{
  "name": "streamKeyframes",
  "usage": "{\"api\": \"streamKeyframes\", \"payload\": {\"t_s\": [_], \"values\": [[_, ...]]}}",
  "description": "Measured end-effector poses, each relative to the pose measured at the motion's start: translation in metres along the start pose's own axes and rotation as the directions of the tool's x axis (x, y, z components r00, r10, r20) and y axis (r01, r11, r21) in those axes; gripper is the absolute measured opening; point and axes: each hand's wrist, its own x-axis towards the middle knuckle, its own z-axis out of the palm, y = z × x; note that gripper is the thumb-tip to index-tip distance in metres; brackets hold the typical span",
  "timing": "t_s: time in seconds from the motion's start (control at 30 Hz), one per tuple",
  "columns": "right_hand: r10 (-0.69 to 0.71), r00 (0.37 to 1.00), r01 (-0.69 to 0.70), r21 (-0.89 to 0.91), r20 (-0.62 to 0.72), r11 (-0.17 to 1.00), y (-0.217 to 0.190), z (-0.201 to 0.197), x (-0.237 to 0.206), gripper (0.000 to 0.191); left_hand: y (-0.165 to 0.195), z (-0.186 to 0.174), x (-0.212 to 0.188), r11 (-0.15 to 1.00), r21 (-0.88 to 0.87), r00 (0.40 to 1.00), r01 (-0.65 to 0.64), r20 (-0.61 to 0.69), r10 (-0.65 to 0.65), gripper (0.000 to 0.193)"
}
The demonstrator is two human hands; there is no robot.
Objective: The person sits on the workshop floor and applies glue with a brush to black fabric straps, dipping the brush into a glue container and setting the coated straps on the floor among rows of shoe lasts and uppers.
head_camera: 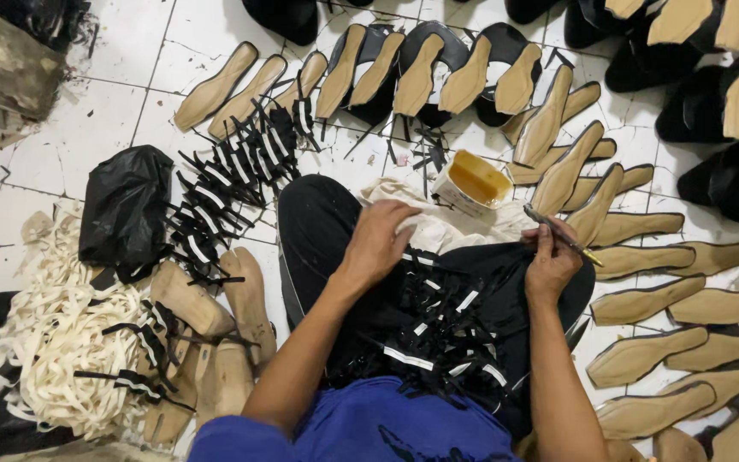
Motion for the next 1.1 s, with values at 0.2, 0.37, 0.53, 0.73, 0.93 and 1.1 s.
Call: {"api": "streamKeyframes", "payload": {"t_s": [0.2, 0.37, 0.53, 0.73, 0.93, 1.1], "values": [[0.033, 0.999, -0.031, 0.041, -0.043, 0.999, -0.005, -0.002, -0.001, 0.018, 0.039, 0.048, -0.018, 0.967, -0.256, 0.651, 0.001, 0.734, 0.194, 0.116], [0.039, 0.999, -0.038, 0.023, -0.021, 0.999, -0.003, 0.002, 0.002, 0.019, 0.049, 0.07, -0.063, 0.999, 0.045, 0.639, 0.003, 0.768, -0.037, 0.105], [0.039, 0.998, -0.036, 0.059, -0.047, 0.998, -0.001, 0.003, 0.002, 0.02, 0.001, 0.083, -0.041, 0.993, -0.001, 0.747, 0.117, 0.66, -0.087, 0.077], [0.051, 0.997, -0.046, 0.074, -0.062, 0.996, -0.003, 0.004, 0.004, 0.019, -0.04, 0.078, 0.045, 0.915, 0.398, 0.705, 0.059, 0.633, -0.321, 0.09], [0.029, 0.995, -0.022, 0.07, -0.1, 0.997, -0.008, 0.004, 0.003, 0.02, 0.004, 0.093, 0.03, 0.822, 0.515, 0.821, -0.243, 0.561, -0.109, 0.088], [0.021, 0.996, -0.018, 0.043, -0.09, 0.999, -0.006, 0.006, 0.006, 0.019, 0.05, 0.13, -0.046, 0.862, 0.008, 0.599, -0.507, 0.722, 0.346, 0.083]]}}
